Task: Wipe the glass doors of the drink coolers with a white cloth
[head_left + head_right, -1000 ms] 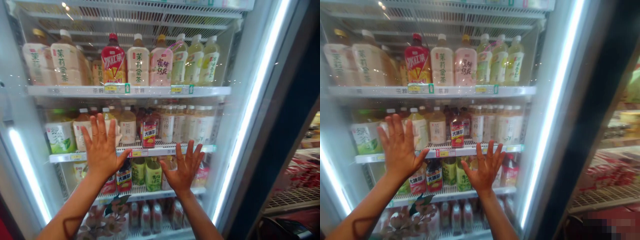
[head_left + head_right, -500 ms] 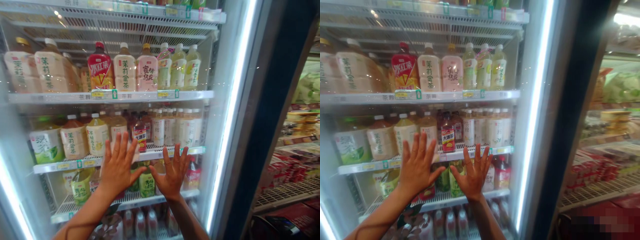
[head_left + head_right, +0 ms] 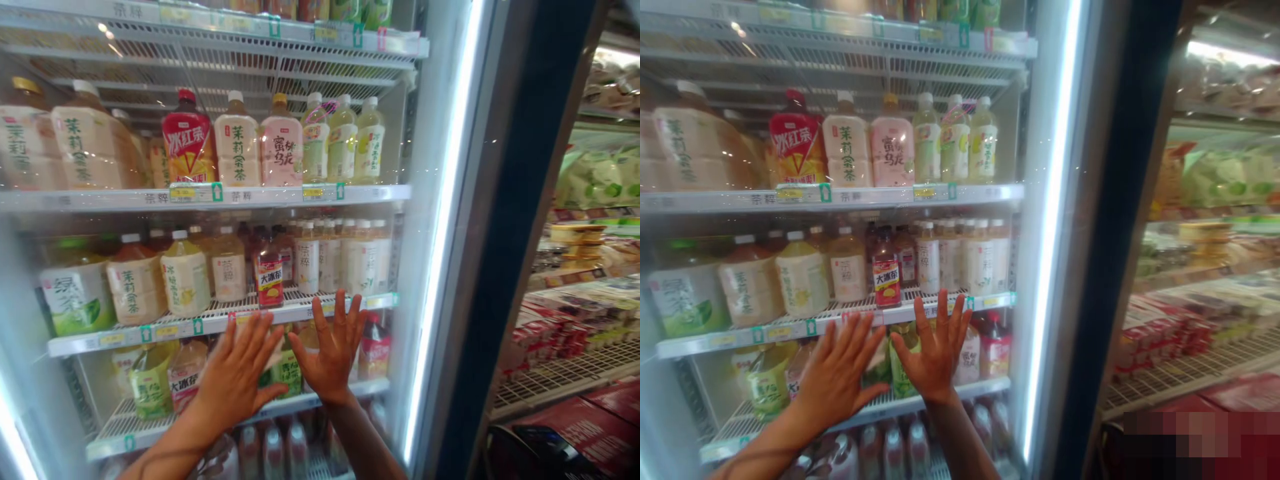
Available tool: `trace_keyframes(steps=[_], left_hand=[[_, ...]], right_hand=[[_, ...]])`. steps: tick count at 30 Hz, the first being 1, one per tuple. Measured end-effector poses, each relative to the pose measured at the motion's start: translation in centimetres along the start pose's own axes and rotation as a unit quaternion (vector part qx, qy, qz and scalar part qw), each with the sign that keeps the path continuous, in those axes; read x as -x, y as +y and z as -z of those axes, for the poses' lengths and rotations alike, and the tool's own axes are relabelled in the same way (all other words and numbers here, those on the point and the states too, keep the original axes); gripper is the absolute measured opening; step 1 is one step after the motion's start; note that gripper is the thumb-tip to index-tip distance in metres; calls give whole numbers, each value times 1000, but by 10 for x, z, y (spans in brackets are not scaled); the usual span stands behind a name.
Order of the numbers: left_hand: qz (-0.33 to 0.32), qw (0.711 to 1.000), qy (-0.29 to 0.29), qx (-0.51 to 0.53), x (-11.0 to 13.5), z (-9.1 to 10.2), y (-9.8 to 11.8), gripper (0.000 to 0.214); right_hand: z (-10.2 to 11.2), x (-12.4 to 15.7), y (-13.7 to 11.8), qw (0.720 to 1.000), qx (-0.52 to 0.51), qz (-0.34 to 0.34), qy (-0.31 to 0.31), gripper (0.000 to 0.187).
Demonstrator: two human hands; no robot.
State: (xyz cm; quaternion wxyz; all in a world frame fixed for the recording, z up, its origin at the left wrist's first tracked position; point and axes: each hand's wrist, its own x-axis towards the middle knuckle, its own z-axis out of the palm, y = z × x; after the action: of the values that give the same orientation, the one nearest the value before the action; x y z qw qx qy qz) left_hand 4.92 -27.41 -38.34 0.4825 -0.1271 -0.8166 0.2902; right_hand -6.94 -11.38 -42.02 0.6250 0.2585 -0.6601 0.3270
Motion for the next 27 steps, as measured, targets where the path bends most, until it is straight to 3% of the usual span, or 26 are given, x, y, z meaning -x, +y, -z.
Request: trace_keyframes(steps=[3,5,8,10,13,15,16,20,22,24,27], left_hand=[[-101,995,-28,1,16,0,-6,96],[-67,998,-15,-9,-1,9,-32,96],[52,998,24,-23,-25,21,-61,96],[68,997,26,-26,-18,20,-54,101],[-31,999,-17,-20,18,11,-28,106],[-83,996,-35,-15,31,11,-29,101],[-77,996,-32,-14,28,13,-39,99],[100,994,42,-22,-11,33,-99,94],[142,988,58,-28,-16,38,-106,96],[104,993,42,-37,-2,36,-93,105],[-26,998,-9,-51,22,30,-80,110]], right_hand=[[1,0,0,1000,-10,-3,-2,77],[0,0,0,1000,-13,-3,0,76],[-1,1,1,1000,-13,-3,2,74],[-1,2,1,1000,-17,-5,3,74],[0,2,1,1000,-23,-8,-5,77],[1,2,1,1000,-26,-9,-12,79],[1,2,1,1000,-27,-8,-12,80],[0,3,1,999,-31,-6,-7,79],[-1,4,1,1000,-30,-4,-6,79],[-1,3,2,1000,-27,-1,-4,80],[0,1,2,1000,-28,4,-3,81]])
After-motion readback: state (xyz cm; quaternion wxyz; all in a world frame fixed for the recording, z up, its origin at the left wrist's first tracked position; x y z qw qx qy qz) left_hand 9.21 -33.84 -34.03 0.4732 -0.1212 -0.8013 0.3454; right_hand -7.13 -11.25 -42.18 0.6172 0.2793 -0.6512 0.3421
